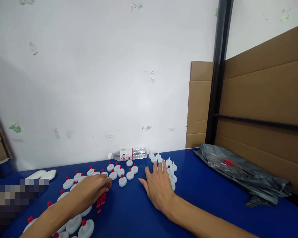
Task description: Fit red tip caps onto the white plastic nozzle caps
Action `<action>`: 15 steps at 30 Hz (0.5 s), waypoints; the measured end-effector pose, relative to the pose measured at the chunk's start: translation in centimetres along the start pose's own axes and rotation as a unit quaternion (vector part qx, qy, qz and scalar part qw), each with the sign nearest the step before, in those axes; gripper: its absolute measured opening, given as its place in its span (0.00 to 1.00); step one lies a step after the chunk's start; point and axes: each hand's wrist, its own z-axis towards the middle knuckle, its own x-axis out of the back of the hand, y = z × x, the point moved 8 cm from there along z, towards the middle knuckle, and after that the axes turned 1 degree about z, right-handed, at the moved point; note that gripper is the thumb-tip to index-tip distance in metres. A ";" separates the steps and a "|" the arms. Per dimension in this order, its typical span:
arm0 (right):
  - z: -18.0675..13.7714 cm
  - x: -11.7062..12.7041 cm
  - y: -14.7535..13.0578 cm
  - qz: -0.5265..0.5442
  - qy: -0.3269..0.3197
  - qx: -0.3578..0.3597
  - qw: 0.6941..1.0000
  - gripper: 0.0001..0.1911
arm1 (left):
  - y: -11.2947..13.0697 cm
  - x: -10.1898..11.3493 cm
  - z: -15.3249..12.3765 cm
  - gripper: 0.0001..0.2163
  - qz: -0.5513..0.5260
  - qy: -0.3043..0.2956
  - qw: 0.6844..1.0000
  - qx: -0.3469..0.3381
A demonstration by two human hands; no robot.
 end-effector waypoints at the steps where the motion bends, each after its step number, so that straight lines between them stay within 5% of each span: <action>1: -0.1 0.3 -0.5 0.008 0.011 0.024 1.000 0.24 | 0.0 0.0 0.0 0.12 -0.001 0.000 1.000 -0.001; 6: -1.3 2.0 -3.2 0.091 0.074 0.135 0.984 0.17 | 0.1 0.0 0.0 0.12 -0.001 0.000 1.000 -0.008; 15: -1.6 1.1 -2.8 0.125 0.018 0.097 0.987 0.22 | 0.3 0.2 -0.2 0.17 0.004 0.007 1.000 -0.013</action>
